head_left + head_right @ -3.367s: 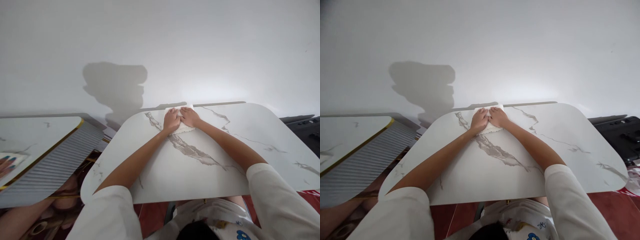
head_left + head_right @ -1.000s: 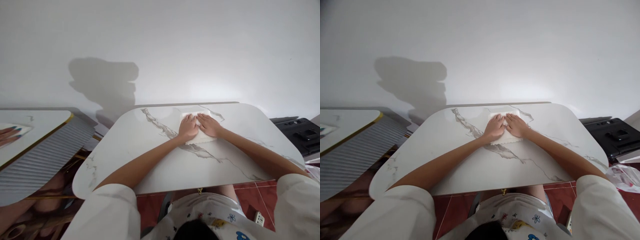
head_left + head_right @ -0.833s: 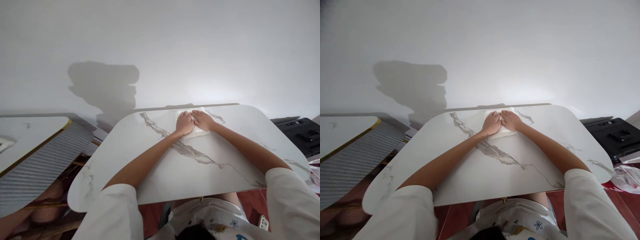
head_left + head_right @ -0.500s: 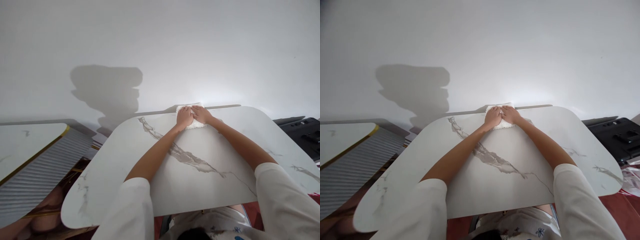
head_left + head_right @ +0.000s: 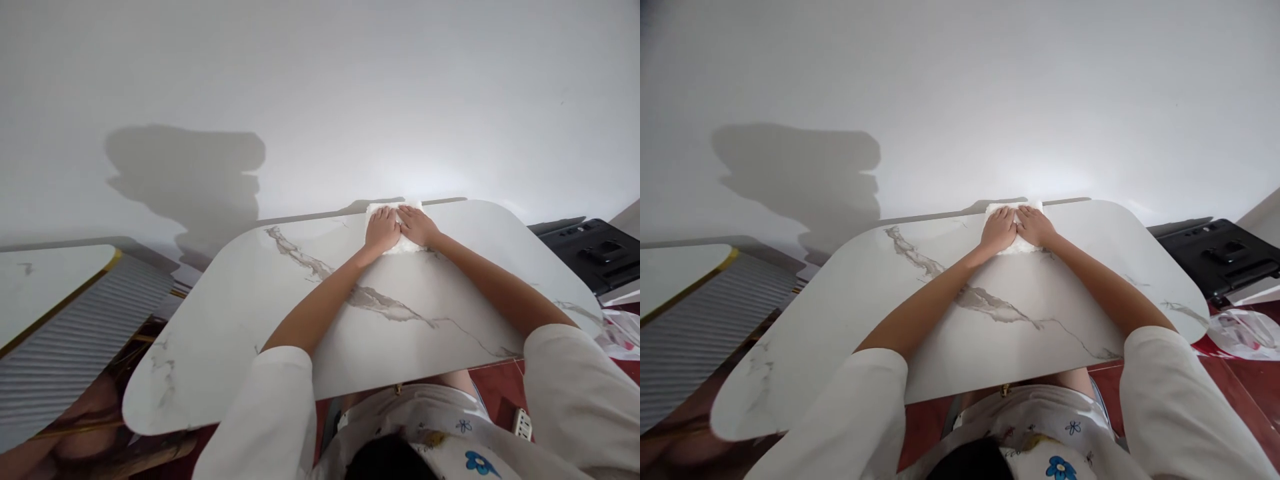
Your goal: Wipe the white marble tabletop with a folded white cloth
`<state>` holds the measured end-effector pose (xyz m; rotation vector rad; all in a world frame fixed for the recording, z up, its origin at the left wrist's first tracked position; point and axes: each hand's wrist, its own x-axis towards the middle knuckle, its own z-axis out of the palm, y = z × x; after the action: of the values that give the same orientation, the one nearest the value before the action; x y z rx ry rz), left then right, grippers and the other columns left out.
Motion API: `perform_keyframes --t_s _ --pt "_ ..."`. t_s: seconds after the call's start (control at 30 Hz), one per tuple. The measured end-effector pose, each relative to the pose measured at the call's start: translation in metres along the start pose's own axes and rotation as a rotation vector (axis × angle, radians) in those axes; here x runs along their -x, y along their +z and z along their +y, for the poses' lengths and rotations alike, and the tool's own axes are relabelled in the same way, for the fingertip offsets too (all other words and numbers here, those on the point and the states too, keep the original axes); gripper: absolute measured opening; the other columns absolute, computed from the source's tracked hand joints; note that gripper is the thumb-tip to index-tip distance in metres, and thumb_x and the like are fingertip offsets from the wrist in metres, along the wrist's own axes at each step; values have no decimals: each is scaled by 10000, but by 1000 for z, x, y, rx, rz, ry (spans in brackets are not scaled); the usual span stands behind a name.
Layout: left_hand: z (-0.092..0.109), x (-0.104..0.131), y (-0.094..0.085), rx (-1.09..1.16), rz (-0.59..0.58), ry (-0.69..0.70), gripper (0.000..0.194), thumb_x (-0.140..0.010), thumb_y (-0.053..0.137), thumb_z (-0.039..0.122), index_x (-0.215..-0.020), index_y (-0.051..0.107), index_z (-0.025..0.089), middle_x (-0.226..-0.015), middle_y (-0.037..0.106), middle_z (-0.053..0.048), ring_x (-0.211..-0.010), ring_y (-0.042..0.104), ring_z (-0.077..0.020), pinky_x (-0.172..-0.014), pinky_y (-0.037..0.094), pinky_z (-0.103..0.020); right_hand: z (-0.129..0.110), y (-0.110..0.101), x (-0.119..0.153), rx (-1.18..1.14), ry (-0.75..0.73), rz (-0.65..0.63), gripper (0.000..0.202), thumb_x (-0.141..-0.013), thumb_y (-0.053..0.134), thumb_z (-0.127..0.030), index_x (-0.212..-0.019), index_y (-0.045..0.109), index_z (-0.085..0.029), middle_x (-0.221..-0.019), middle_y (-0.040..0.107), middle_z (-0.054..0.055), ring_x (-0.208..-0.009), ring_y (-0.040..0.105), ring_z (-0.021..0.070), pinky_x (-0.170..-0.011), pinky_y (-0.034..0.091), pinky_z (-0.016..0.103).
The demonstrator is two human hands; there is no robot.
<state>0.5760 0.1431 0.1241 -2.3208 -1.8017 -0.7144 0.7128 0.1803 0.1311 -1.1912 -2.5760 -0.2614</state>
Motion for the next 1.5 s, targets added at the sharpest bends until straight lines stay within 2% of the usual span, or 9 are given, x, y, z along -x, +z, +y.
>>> perform_keyframes --t_s 0.2,0.4,0.6,0.73,0.83,1.0,1.2,1.33,1.5 --pt "13 45 -11 -26 -24 58 487 -902 292 203 -1349 376 29 -1436 369 -183 -1348 290 -266 -1106 222 -412 -34 -10 46 17 33 -5 527 -904 282 -255 -1370 382 -30 -1445 363 173 -1331 319 292 -1074 264 459" --pt "28 114 -29 -49 -35 87 516 -881 330 221 -1353 372 16 -1436 364 -199 -1351 289 -301 -1108 231 -432 -86 -27 102 51 9 -3 547 -891 296 -245 -1364 386 16 -1429 379 195 -1325 330 305 -1087 264 435" --pt "43 174 -51 -31 -86 41 517 -885 311 238 -1363 368 50 -1453 350 -177 -1364 274 -293 -1108 253 -452 -131 -40 149 24 -25 25 540 -880 305 -223 -1358 399 11 -1424 376 209 -1332 322 305 -1087 278 458" --pt "56 200 -60 -12 -122 -3 524 -885 315 233 -1380 351 67 -1469 327 -165 -1377 245 -283 -1114 251 -453 -147 -46 171 4 -34 21 552 -875 328 -229 -1368 390 12 -1423 373 211 -1339 306 315 -1092 282 474" --pt "68 212 -63 27 -109 -26 531 -880 327 228 -1396 332 99 -1477 317 -146 -1385 229 -275 -1115 241 -468 -148 -50 186 -8 -48 14 554 -877 336 -241 -1386 380 -26 -1427 379 184 -1341 309 301 -1093 290 476" --pt "91 214 -63 127 -150 -63 532 -875 338 228 -1391 340 100 -1493 284 -141 -1398 188 -266 -1124 218 -472 -130 -60 205 -6 -97 -22 542 -908 298 -254 -1377 380 4 -1448 334 192 -1354 285 283 -1103 286 446" --pt "110 194 -52 223 -155 -100 542 -878 346 232 -1410 305 134 -1511 240 -124 -1407 150 -253 -1123 211 -469 -88 -63 207 -60 -138 -23 547 -913 328 -285 -1429 316 -103 -1455 346 146 -1354 290 257 -1084 311 472" --pt "110 165 -40 223 -161 -108 516 -881 347 235 -1386 339 131 -1507 258 -120 -1408 154 -248 -1128 191 -454 -56 -59 187 -83 -169 -52 543 -909 344 -293 -1421 333 -113 -1461 337 139 -1360 277 249 -1089 296 473" --pt "93 112 -28 190 -153 -171 484 -904 299 227 -1365 376 103 -1497 285 -119 -1399 193 -245 -1137 189 -420 -25 -47 137 -67 -156 -107 537 -916 314 -302 -1410 349 -94 -1470 318 136 -1362 270 249 -1102 266 458"
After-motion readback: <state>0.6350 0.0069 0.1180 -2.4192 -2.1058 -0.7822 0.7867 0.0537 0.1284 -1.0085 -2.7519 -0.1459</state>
